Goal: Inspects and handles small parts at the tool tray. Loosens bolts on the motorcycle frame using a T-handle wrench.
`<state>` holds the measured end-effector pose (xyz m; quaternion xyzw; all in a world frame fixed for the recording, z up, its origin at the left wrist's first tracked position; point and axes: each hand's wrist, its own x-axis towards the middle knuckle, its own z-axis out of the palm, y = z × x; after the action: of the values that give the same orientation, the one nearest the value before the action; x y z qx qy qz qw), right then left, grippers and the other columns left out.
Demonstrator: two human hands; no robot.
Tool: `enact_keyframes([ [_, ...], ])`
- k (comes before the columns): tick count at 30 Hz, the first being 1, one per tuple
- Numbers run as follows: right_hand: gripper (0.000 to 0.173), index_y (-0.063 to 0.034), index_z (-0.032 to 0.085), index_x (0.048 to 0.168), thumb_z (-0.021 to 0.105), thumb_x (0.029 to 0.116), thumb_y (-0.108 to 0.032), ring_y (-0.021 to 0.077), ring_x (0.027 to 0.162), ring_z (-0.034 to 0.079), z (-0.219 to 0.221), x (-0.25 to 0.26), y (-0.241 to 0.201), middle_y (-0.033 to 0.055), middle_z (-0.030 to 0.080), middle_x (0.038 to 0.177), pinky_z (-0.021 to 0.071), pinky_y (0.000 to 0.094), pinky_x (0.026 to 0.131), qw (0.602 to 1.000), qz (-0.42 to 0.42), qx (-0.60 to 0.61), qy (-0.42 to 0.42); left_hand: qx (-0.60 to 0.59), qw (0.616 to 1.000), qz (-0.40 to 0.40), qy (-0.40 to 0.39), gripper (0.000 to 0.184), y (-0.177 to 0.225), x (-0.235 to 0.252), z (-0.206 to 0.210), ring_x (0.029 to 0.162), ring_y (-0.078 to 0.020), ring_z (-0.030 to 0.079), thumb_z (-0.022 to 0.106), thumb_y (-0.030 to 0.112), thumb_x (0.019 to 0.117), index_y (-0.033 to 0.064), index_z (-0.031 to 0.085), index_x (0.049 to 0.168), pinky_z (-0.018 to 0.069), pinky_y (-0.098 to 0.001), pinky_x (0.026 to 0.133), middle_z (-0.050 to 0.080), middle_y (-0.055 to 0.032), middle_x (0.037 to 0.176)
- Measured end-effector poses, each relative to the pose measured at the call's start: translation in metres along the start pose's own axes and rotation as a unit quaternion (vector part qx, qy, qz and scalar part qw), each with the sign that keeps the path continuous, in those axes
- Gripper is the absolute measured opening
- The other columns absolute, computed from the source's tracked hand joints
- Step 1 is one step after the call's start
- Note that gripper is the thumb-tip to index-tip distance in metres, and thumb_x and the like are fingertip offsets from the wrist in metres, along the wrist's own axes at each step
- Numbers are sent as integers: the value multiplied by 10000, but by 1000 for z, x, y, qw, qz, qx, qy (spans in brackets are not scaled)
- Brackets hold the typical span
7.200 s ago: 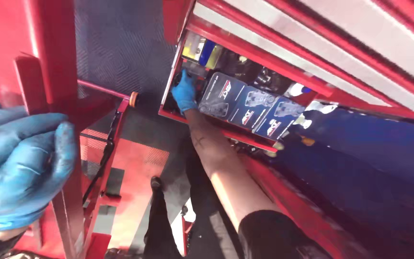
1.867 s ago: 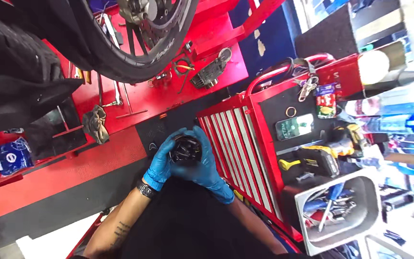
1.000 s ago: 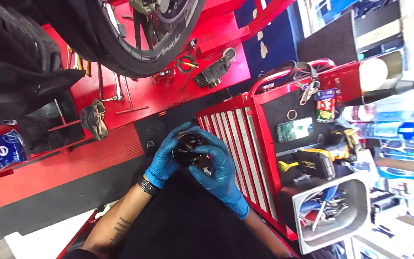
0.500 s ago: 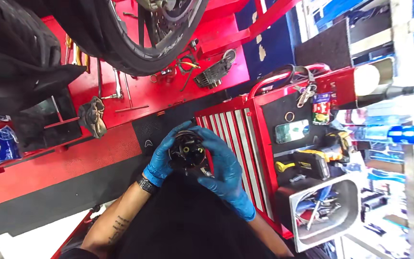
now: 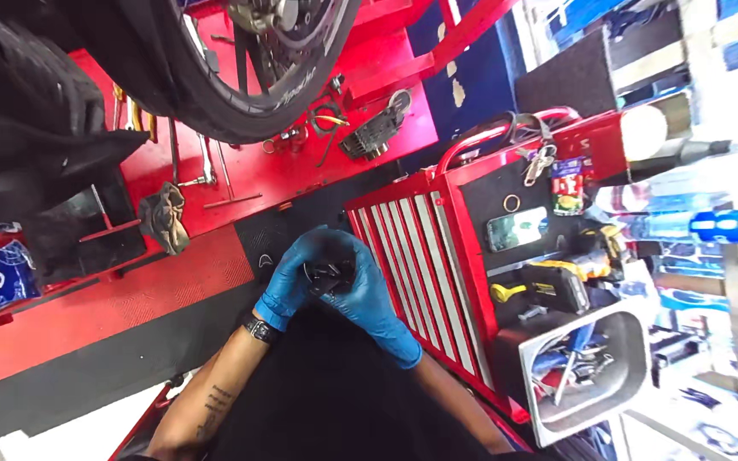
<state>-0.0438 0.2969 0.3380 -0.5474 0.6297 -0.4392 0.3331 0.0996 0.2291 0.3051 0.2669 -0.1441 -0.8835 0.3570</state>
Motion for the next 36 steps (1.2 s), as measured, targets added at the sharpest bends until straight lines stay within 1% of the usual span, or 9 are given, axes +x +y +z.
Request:
enact_keyframes([
  [3,888,131,487,1393,909,705,-240,276,1333,569,-2,-2,-9,265,579,1400,485,412,1142,998,-61,16,15,25,995,47,-82,740,6,-4,2,1256,-250,610,724,404,906,40,450,1488,525,-411,1039,575,-164,1444],
  [4,855,132,490,1390,895,723,-218,285,1333,569,-1,-5,-12,271,579,1398,484,423,1143,997,-64,24,24,35,994,51,-88,755,7,-7,5,1256,-237,612,732,423,894,50,454,1489,527,-398,1038,578,-148,1447],
  [7,891,127,486,1400,900,680,-199,271,1320,574,3,-3,-3,259,574,1405,498,402,1122,999,-29,34,26,28,997,26,-62,657,5,-1,1,1199,-216,655,682,372,940,37,464,1461,572,-372,978,629,-134,1386],
  [10,947,121,472,1416,925,673,-249,261,1329,567,4,-11,0,251,566,1417,497,398,1124,999,2,37,12,19,999,2,-44,630,1,-6,-4,1226,-226,641,671,372,951,47,486,1459,566,-382,990,621,-138,1399],
  [25,893,111,520,1383,922,678,-263,306,1338,564,1,-11,-13,264,592,1389,477,444,1144,998,-59,-3,19,-2,994,26,-109,718,5,-12,-3,1257,-196,618,742,440,877,87,514,1459,530,-360,1035,606,-111,1426],
  [28,917,97,514,1400,915,678,-301,296,1337,563,0,-10,-15,250,589,1399,483,440,1132,998,-56,-15,18,-7,996,30,-85,632,7,-14,3,1201,-172,655,739,419,889,92,566,1401,555,-343,1006,666,-89,1345],
  [32,856,113,493,1395,895,719,-226,295,1339,558,3,-10,-9,262,576,1402,475,444,1149,996,-67,50,29,37,996,37,-79,705,8,-14,5,1233,-210,628,715,409,909,53,471,1466,539,-373,1023,612,-128,1407],
  [34,873,124,471,1406,895,704,-174,257,1325,564,10,-10,5,247,569,1406,475,401,1145,995,-24,92,24,8,1000,-3,-12,548,-1,-11,-3,1101,-214,693,660,330,953,59,528,1412,602,-386,919,687,-122,1256],
  [36,907,117,461,1413,910,680,-172,221,1309,575,12,-8,14,221,575,1403,490,363,1129,995,9,98,15,7,1000,-23,16,436,-2,-6,-8,1072,-228,705,574,271,1003,69,550,1388,620,-402,876,698,-126,1223],
])
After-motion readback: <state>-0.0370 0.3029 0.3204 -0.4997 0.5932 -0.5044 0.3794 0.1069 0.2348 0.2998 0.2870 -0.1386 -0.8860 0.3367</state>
